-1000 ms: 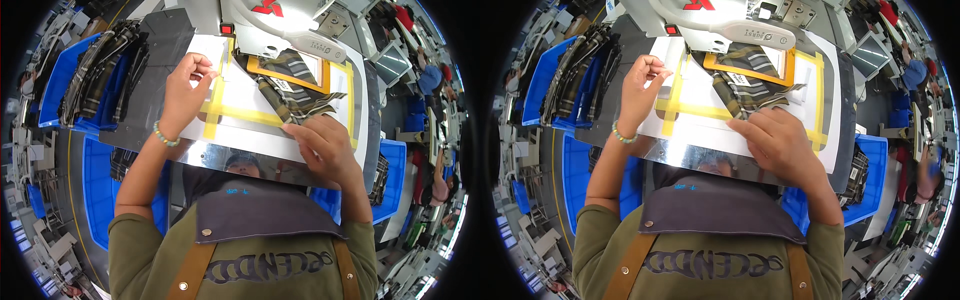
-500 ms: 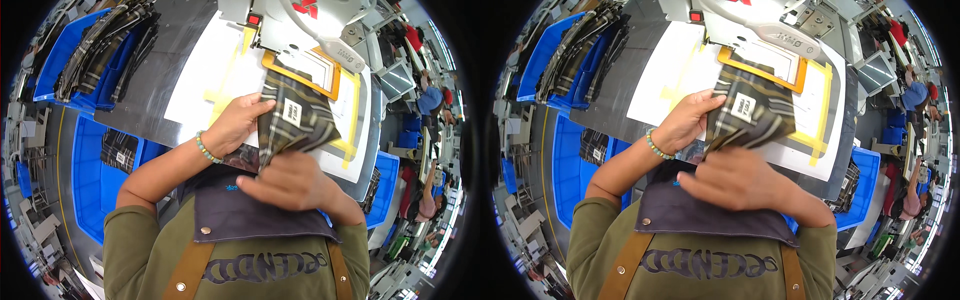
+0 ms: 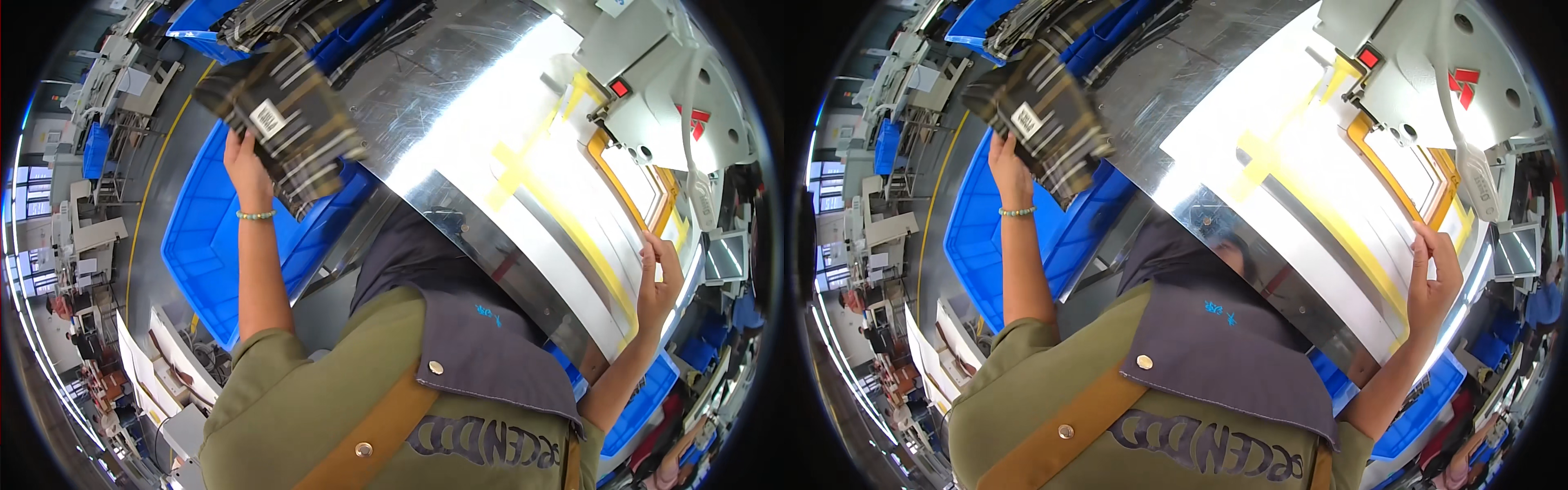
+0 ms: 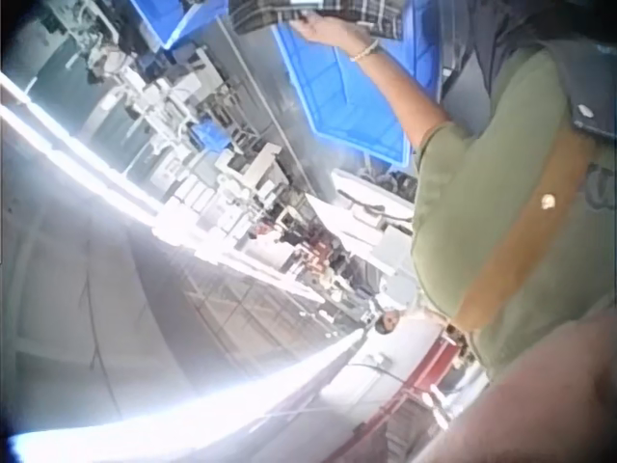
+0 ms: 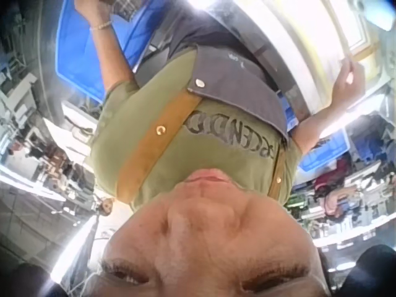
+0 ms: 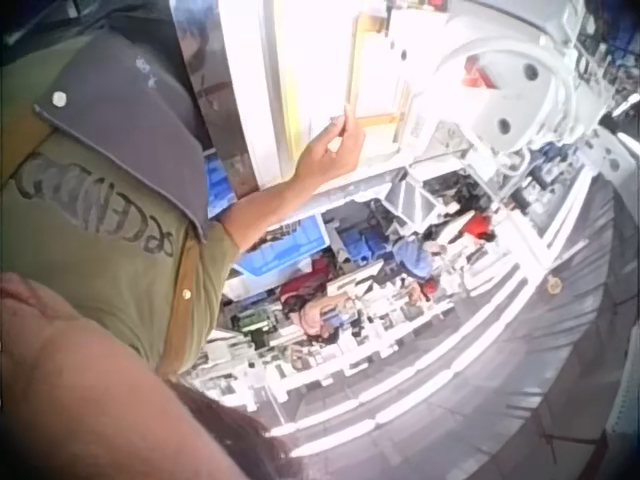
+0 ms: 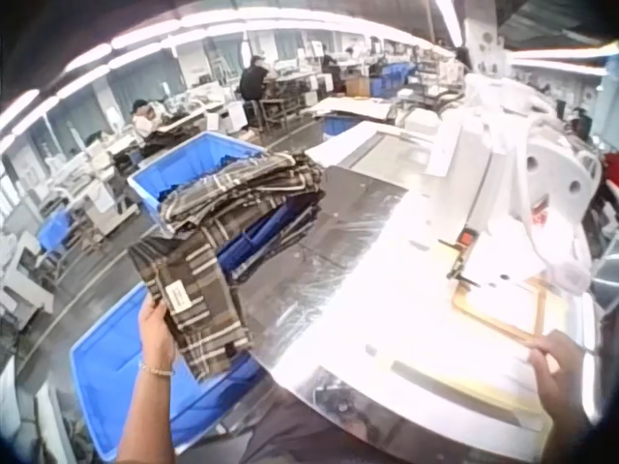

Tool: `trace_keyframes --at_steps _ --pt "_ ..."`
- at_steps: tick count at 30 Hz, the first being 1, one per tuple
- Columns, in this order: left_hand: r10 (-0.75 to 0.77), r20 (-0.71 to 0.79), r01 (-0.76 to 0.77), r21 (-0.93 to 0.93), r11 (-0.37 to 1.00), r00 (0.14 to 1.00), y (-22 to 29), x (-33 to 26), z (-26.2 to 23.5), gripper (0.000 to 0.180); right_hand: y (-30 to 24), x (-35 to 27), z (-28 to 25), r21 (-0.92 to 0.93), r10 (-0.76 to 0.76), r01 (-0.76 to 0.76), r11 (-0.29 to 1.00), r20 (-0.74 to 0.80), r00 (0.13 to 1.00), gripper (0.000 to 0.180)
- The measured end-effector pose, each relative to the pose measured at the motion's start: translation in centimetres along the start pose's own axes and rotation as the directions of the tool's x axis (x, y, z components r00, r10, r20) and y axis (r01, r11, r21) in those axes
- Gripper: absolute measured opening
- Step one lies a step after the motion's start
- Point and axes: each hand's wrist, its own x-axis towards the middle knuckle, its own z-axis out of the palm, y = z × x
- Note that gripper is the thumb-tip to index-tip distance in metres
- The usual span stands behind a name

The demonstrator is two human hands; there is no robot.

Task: The person repeatedly sews small plaid pouches using a sewing machine. They pick pouches from a blue bin, place them under the presser foot, sew, and then remove them to place into another bin. The process is repeated continuously throughout the clip.

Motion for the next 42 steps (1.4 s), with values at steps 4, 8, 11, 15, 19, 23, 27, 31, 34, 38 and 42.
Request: trace_keyframes --at_steps 4,8,11,15,19,23,27,31,34,38,42 --pt "-0.358 -0.233 0.343 -0.102 0.934 0.904 -11.1 2.7 -9.8 0.042 0.7 -0.1 -0.3 -0.008 0.053 -0.053 0.999 0.028 0.998 0.018" --pt "-0.759 -0.298 0.770 -0.106 0.629 0.579 -19.6 2.8 -16.9 0.027 1.6 0.0 0.3 -0.020 0.056 -0.055 0.998 0.086 0.995 0.017" --pt "-0.704 -0.434 0.748 -0.097 0.657 0.563 -19.9 2.3 -16.1 0.028 1.3 0.1 0.2 -0.065 0.064 -0.058 0.996 0.098 0.993 0.017" --pt "-0.493 -0.488 0.611 0.111 0.784 0.720 -16.7 2.3 -12.3 0.034 1.3 -0.3 0.1 -0.041 0.141 -0.137 0.990 0.117 0.983 0.017" --pt "0.343 -0.348 0.048 0.760 0.649 0.873 -8.1 1.8 -4.5 0.045 0.8 -0.4 0.0 -0.074 0.208 -0.198 0.977 0.175 0.962 0.019" --pt "0.535 0.152 -0.550 0.365 0.751 0.831 3.3 -1.8 7.0 0.030 1.1 -0.4 0.3 -0.078 0.183 -0.173 0.982 0.142 0.973 0.027" --pt "0.325 0.736 -0.516 0.037 0.856 0.593 6.2 -5.6 14.6 0.023 1.7 0.3 1.5 -0.037 0.177 -0.174 0.984 0.165 0.970 0.026" --pt "0.243 0.967 -0.506 -0.174 0.845 0.073 7.7 -8.5 22.6 0.021 1.5 0.1 1.5 0.008 0.202 -0.205 0.979 0.142 0.969 0.026" --pt "0.275 0.947 -0.475 -0.321 0.819 -0.167 7.3 -11.1 27.6 0.020 1.3 0.1 2.0 0.084 0.194 -0.209 0.974 0.161 0.968 0.025" --pt "0.351 0.885 -0.512 -0.465 0.722 -0.307 5.6 -13.3 31.2 0.020 0.1 0.1 3.4 0.044 0.159 -0.161 0.986 0.059 0.986 0.028" --pt "0.258 0.946 -0.499 -0.323 0.804 -0.196 3.6 -14.2 31.2 0.021 0.9 -0.4 5.4 0.009 0.032 -0.032 0.999 -0.069 0.997 0.027"
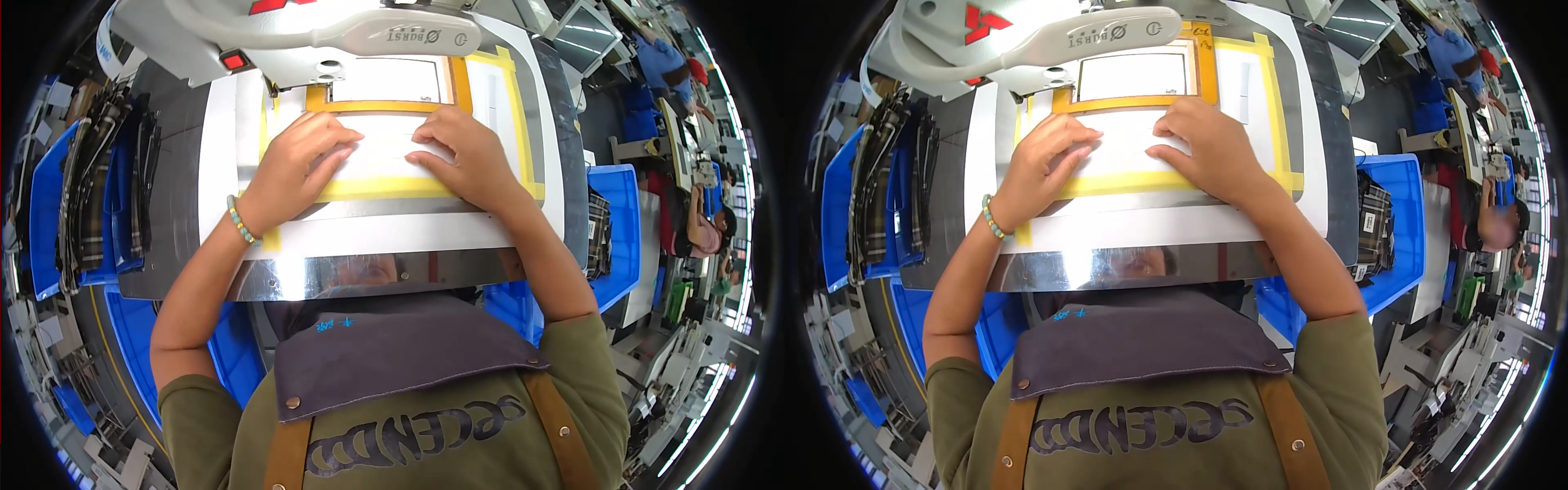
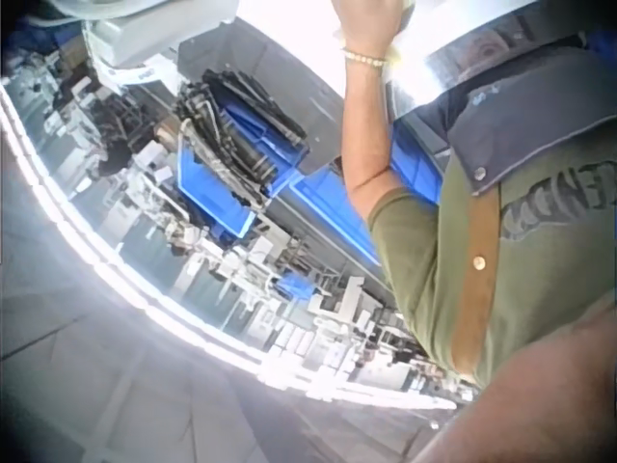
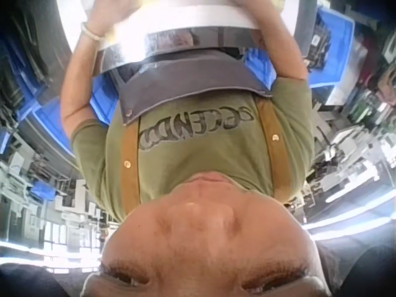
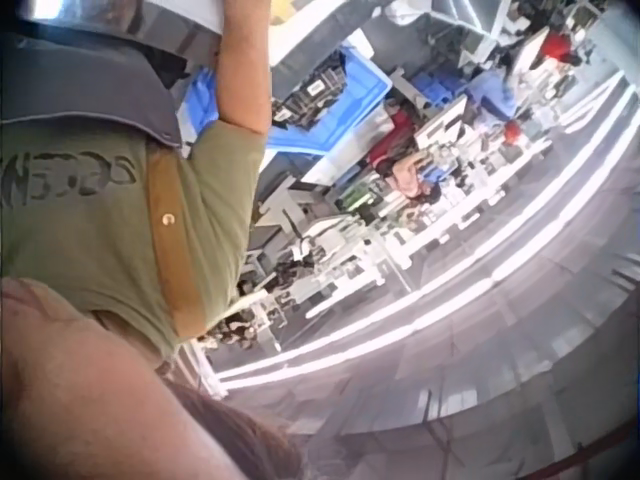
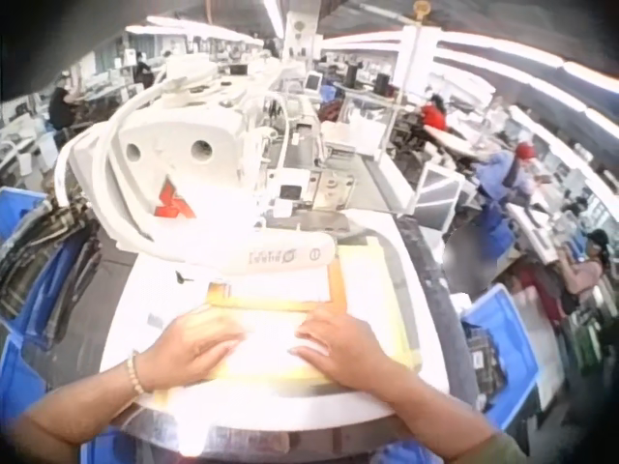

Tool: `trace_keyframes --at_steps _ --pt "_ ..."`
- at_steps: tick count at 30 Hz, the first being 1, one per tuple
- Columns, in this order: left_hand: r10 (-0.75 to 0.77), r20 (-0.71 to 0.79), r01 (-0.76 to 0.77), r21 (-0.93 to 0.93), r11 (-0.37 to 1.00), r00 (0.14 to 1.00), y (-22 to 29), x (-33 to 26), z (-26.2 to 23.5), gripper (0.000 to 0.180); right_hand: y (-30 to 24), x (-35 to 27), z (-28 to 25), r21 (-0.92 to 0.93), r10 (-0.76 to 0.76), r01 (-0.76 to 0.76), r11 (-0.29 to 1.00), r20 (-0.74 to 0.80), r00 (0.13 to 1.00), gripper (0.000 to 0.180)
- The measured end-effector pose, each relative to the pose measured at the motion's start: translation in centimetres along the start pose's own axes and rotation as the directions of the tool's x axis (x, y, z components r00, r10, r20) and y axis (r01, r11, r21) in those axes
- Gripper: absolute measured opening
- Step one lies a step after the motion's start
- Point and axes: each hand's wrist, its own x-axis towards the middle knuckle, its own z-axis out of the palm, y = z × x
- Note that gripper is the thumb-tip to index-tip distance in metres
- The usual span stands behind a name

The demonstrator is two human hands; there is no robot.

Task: The person repeatedly sews small plaid pouches using a sewing machine. They pick pouches from a blue bin, place them under the presser foot, sew, and then remove them to place into another bin. The process is repeated continuously throughout the clip.

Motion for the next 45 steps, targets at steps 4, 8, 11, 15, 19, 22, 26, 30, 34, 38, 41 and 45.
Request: trace_keyframes --at_steps 4,8,11,15,19,22,26,30,34,38,41,45 --pt "-0.037 -0.026 0.035 -0.058 0.998 0.999 -0.3 -0.5 -0.4 0.018 0.6 0.4 0.5 0.112 -0.032 0.033 0.993 -0.011 0.999 0.017" --pt "-0.198 0.009 0.196 -0.197 0.961 0.980 0.1 -0.1 -0.7 0.018 0.6 0.9 0.4 0.127 -0.058 0.051 0.991 0.047 0.997 0.011" --pt "-0.275 0.065 0.283 -0.215 0.935 0.959 0.4 -0.2 -0.9 0.020 0.6 1.2 0.4 0.070 -0.104 0.101 0.992 0.042 0.994 0.011" --pt "-0.303 0.008 0.292 -0.296 0.910 0.953 0.5 -0.5 -0.2 0.023 0.1 1.3 0.0 0.014 -0.164 0.165 0.986 -0.034 0.986 0.011" --pt "-0.394 0.024 0.344 -0.538 0.770 0.919 0.7 -0.8 0.9 0.025 -1.4 1.7 -0.7 -0.099 -0.270 0.261 0.960 -0.087 0.959 0.012" --pt "-0.405 -0.008 0.327 -0.573 0.751 0.914 0.7 -0.9 1.4 0.024 -2.0 2.1 -0.8 -0.170 -0.395 0.385 0.907 -0.024 0.918 0.018" --pt "-0.342 -0.064 0.286 -0.417 0.863 0.938 1.1 -0.9 0.9 0.024 -2.8 2.9 -0.8 -0.003 -0.263 0.263 0.965 -0.068 0.962 0.025" --pt "-0.177 -0.141 0.140 -0.240 0.961 0.974 1.7 -0.9 0.7 0.024 -3.3 3.7 -0.6 0.176 -0.091 0.068 0.982 0.124 0.988 0.025" --pt "-0.078 -0.158 0.069 -0.056 0.996 0.984 2.0 -0.6 0.2 0.022 -2.3 4.9 -1.5 0.286 0.030 -0.129 0.950 0.327 0.944 0.022" --pt "0.078 -0.069 -0.038 0.456 0.889 0.995 0.9 -0.6 -1.5 0.023 -0.2 7.8 -3.5 0.141 0.200 -0.202 0.969 0.031 0.979 0.028" --pt "-0.087 -0.018 0.082 0.568 0.819 0.996 0.7 -1.0 -2.3 0.031 0.6 9.4 -3.9 0.166 0.334 -0.335 0.928 0.031 0.942 0.020" --pt "-0.105 0.054 0.051 0.603 0.796 0.993 0.1 -1.4 -2.2 0.053 1.0 11.4 -0.5 0.186 0.242 -0.307 0.933 0.303 0.922 0.017"
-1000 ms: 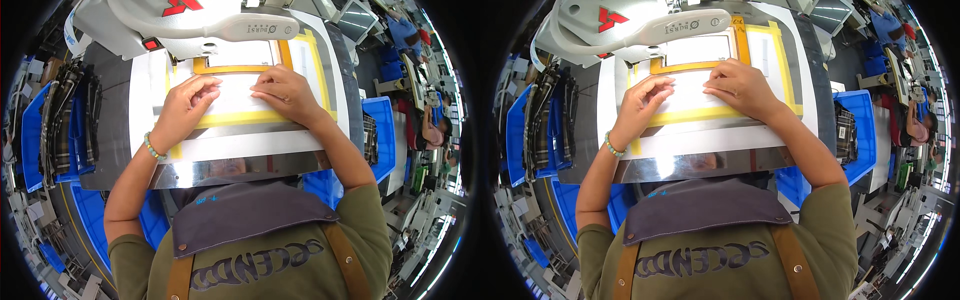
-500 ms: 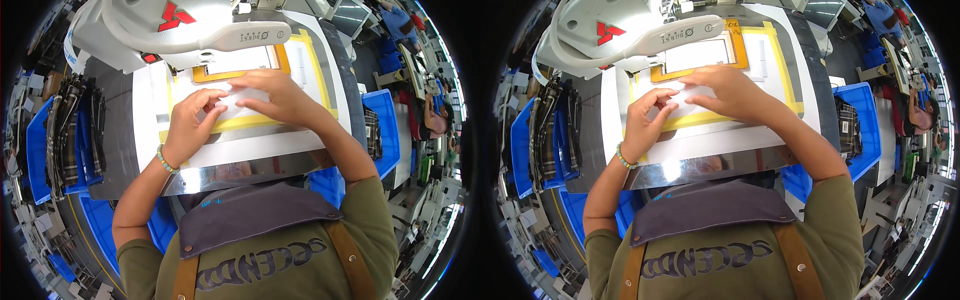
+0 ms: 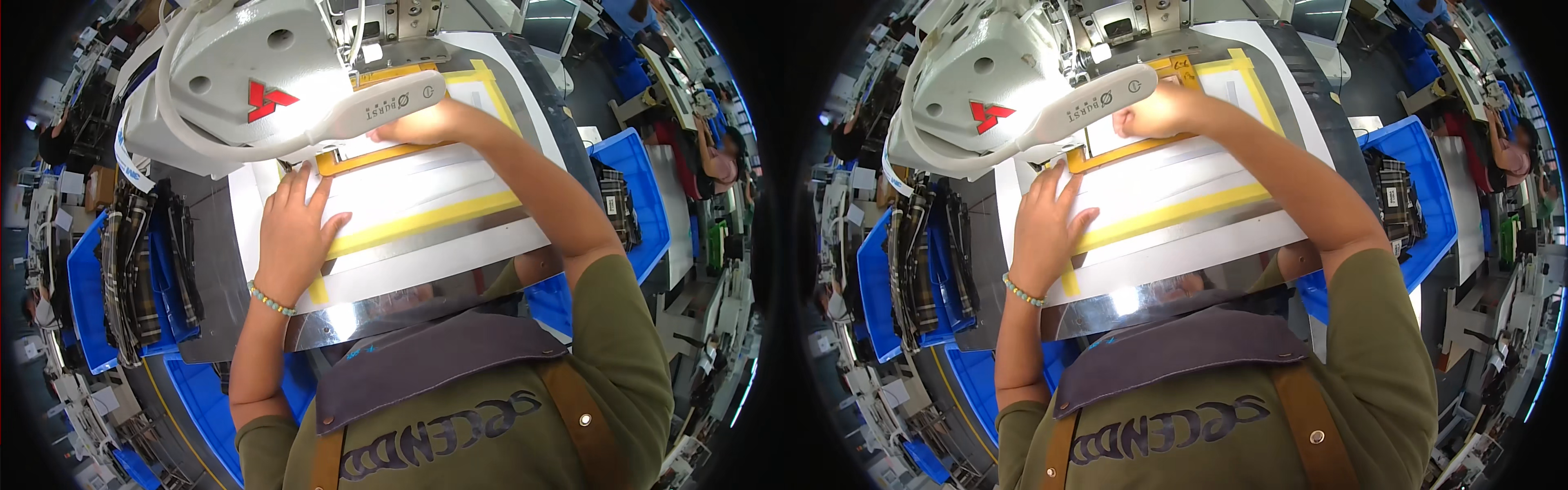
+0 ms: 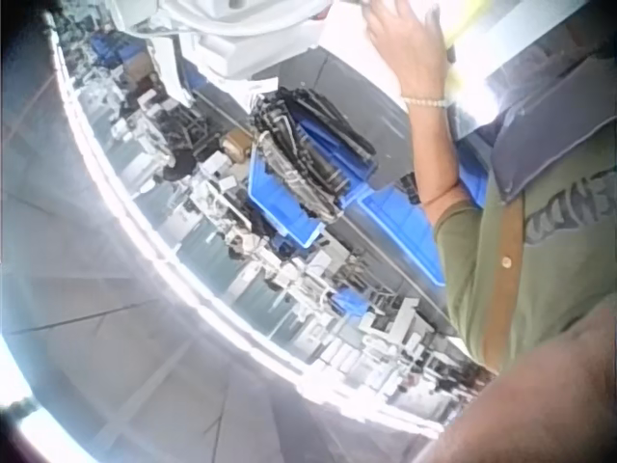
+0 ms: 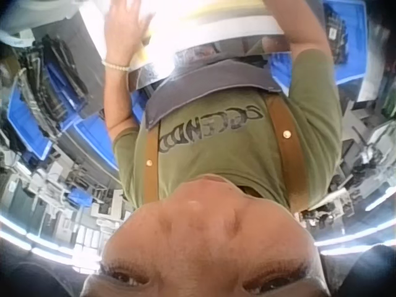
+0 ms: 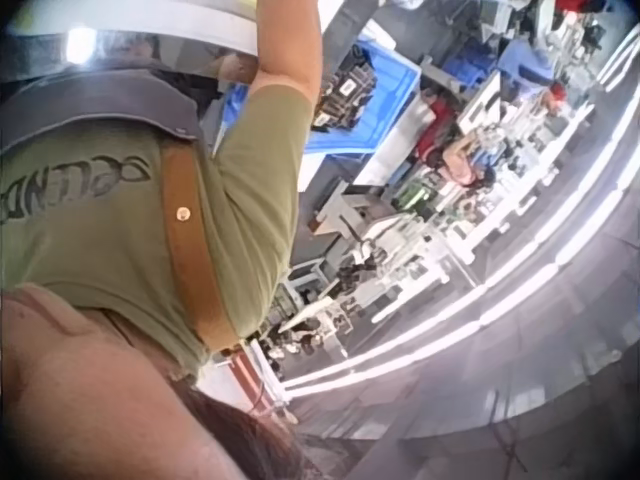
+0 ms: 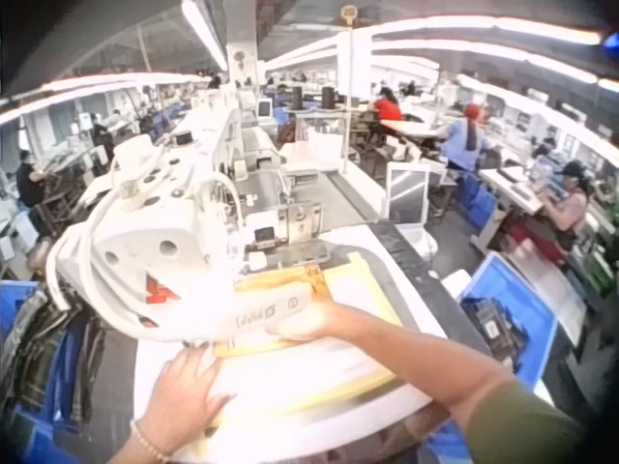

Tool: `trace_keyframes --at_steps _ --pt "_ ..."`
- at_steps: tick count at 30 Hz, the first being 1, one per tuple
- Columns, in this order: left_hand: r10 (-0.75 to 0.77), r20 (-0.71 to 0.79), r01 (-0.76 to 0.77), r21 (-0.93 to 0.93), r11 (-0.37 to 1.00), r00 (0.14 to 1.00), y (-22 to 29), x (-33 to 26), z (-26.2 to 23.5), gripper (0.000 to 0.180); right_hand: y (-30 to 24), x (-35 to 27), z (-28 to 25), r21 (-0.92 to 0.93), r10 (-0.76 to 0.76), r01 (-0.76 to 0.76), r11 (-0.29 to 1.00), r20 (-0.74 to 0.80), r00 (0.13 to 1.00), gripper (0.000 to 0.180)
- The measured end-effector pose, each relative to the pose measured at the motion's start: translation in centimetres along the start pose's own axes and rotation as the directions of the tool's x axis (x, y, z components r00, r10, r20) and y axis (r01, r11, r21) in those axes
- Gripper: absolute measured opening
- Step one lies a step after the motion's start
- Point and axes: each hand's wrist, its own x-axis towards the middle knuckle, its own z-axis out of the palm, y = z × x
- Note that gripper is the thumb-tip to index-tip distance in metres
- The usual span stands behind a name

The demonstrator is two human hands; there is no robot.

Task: The person repeatedly sews small plaid pouches using a sewing machine. They pick pouches from a blue bin, place them under the presser foot, sew, and then remove them to place into another bin. The process is repeated continuously throughout the clip.

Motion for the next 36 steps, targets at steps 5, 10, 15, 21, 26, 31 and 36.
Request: trace_keyframes --at_steps 5,10,15,21,26,31,36 --pt "0.029 0.173 -0.012 -0.097 0.995 0.984 -0.5 -0.3 -0.3 0.073 -1.7 0.4 1.7 -0.144 -0.003 0.009 0.989 0.042 0.999 0.018" --pt "0.029 0.202 -0.015 -0.066 0.998 0.979 -0.6 -0.4 0.3 0.075 -2.6 0.2 1.7 -0.167 0.049 -0.041 0.985 0.041 0.998 0.018" --pt "0.033 0.201 -0.023 -0.052 0.998 0.979 -0.5 -0.2 0.4 0.075 -2.5 0.2 1.8 -0.172 0.033 -0.033 0.985 -0.002 0.999 0.019" --pt "0.034 0.163 -0.034 -0.003 0.999 0.986 -0.4 0.2 0.8 0.071 -1.1 0.3 0.5 -0.163 0.084 -0.064 0.985 0.124 0.989 0.024" --pt "0.027 0.125 -0.030 0.024 0.999 0.992 -0.5 0.3 0.9 0.066 2.3 -0.7 -4.9 -0.156 0.018 0.008 0.988 0.167 0.986 0.011" --pt "0.005 0.064 -0.007 0.026 1.000 0.998 -0.2 0.4 0.9 0.063 1.1 -2.7 -4.9 -0.283 0.094 -0.012 0.959 0.278 0.956 0.015" --pt "-0.004 0.054 0.001 0.040 0.999 0.999 -0.1 0.4 1.0 0.063 0.3 -2.8 -4.0 -0.482 0.166 -0.024 0.876 0.255 0.952 0.012"
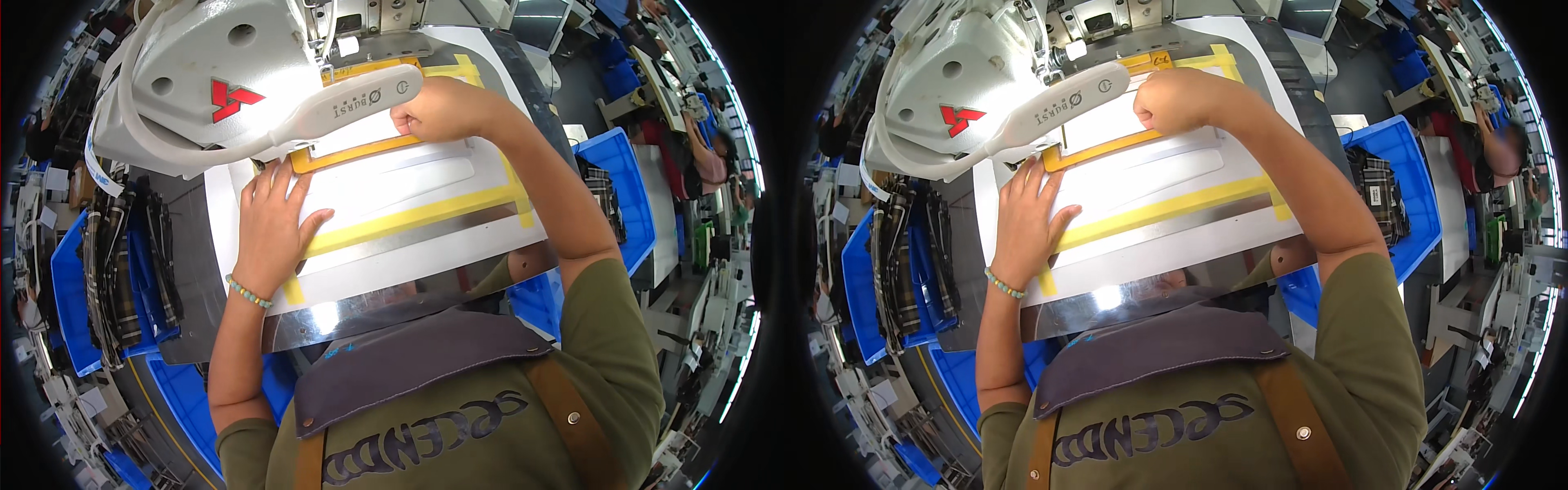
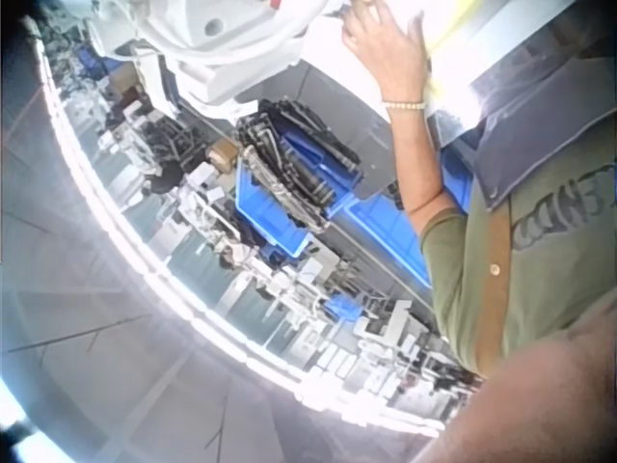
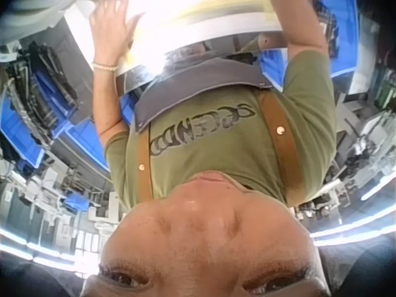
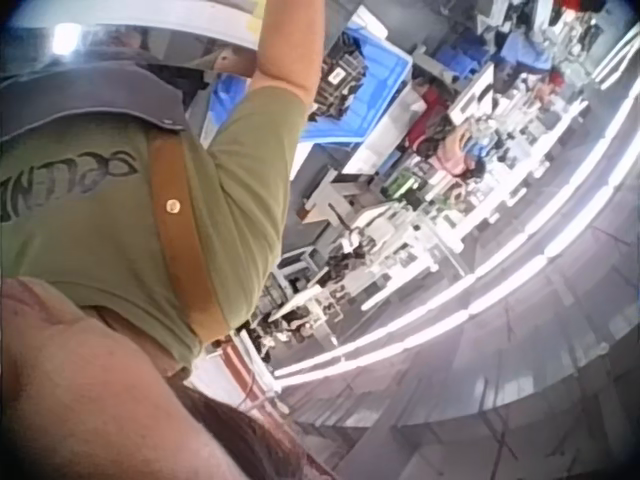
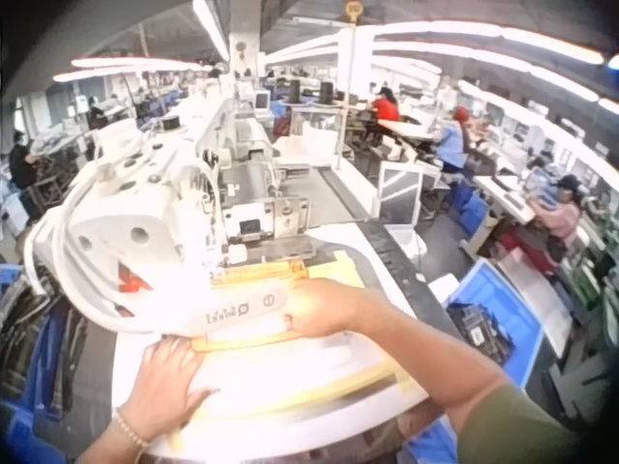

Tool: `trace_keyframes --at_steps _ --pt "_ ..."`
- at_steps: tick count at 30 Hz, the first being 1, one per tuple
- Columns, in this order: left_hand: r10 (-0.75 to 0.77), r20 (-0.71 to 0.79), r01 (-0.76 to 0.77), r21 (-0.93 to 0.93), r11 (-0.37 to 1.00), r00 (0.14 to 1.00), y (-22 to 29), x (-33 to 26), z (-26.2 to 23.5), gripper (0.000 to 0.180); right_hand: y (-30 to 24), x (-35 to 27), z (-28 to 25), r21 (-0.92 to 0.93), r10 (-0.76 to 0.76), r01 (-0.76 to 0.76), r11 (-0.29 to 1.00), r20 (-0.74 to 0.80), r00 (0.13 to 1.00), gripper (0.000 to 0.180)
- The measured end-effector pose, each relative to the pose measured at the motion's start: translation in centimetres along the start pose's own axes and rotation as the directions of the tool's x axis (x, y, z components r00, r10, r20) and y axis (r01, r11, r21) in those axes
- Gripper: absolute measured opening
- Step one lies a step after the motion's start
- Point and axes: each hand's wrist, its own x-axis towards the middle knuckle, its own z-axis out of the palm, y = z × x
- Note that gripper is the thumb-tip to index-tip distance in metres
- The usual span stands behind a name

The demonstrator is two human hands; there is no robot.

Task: The person repeatedly sews small plaid pouches using a sewing machine. They pick pouches from a blue bin, place them under the presser foot, sew, and then remove them to place into another bin. The process is repeated continuously throughout the clip.

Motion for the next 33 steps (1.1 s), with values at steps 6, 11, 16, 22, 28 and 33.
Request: trace_keyframes --at_steps 6,11,16,22,28,33 --pt "-0.001 0.030 0.001 0.009 1.000 1.000 0.1 0.1 -0.2 0.062 -0.7 0.7 2.0 -0.369 -0.071 0.008 0.930 -0.159 0.985 0.009" --pt "0.010 0.019 -0.010 0.004 1.000 1.000 0.0 0.0 0.1 0.062 0.7 1.1 2.3 -0.486 -0.257 0.025 0.874 -0.419 0.871 0.016" --pt "0.016 -0.033 -0.017 -0.043 0.999 0.999 0.1 0.1 0.5 0.062 -1.0 0.0 0.6 0.453 -0.054 0.174 0.875 -0.264 0.963 0.015" --pt "0.008 -0.085 -0.017 -0.106 0.994 0.996 -0.3 -0.6 1.0 0.059 -3.0 5.6 4.5 0.405 -0.077 0.056 0.913 0.037 0.996 0.018" --pt "-0.012 -0.173 -0.006 -0.100 0.995 0.985 -0.3 -0.4 1.6 0.061 -0.8 4.8 4.8 0.510 0.039 -0.080 0.857 0.092 0.995 0.027" --pt "-0.270 -0.225 0.240 -0.155 0.958 0.936 -5.4 -4.1 -5.1 0.053 2.6 0.2 4.7 0.568 -0.038 0.230 0.791 -0.329 0.944 0.017"
